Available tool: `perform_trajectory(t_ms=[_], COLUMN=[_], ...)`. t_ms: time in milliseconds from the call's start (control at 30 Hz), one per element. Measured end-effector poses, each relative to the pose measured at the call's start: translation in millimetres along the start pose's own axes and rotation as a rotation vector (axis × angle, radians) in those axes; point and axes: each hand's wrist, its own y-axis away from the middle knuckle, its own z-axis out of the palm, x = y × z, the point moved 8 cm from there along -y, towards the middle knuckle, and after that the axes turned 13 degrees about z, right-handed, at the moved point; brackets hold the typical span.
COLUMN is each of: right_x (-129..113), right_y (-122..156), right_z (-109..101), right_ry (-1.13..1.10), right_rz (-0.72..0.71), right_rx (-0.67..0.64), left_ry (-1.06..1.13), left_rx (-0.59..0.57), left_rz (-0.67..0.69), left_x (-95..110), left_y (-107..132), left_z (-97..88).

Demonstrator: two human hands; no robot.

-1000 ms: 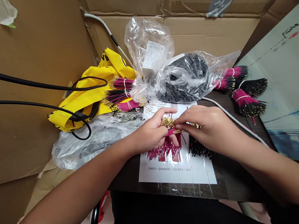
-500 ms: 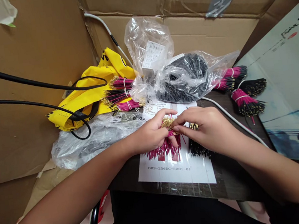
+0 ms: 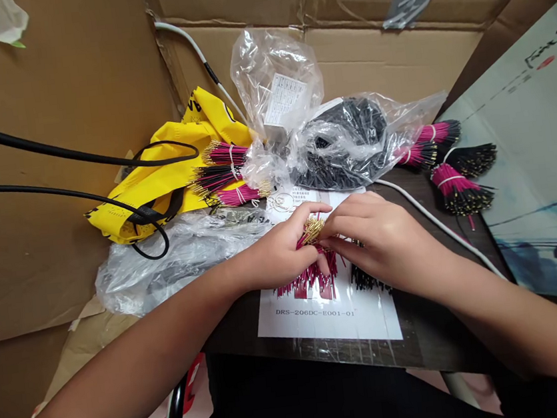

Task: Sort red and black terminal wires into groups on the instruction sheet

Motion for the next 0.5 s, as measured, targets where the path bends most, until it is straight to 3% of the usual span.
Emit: perform_trajectory(t_ms=[133, 267, 367, 500], right_x=[-7.7, 4.4, 29.7, 65.4], right_y=[-0.3, -3.5, 0.5, 13.5], right_z=[-2.4, -12.0, -39.1, -84.6], right_ry=[-0.129, -0.228, -0.192, -0.091], right_rz=[-0.056, 0.05, 0.171, 0.222], right_rx=[-0.033, -0.09, -0.071, -0.04], left_ry=[-0.014, -0.007, -0.036, -0.062], left_rx=[-0.01, -0.052, -0.062, -0.038], left_rz=[0.007, 0.032, -0.01, -0.027], left_x=[2.6, 6.8, 5.3, 5.6], left_y=[0.2, 0.5, 2.3, 3.8], left_z=[0.6, 4.7, 4.7, 1.5])
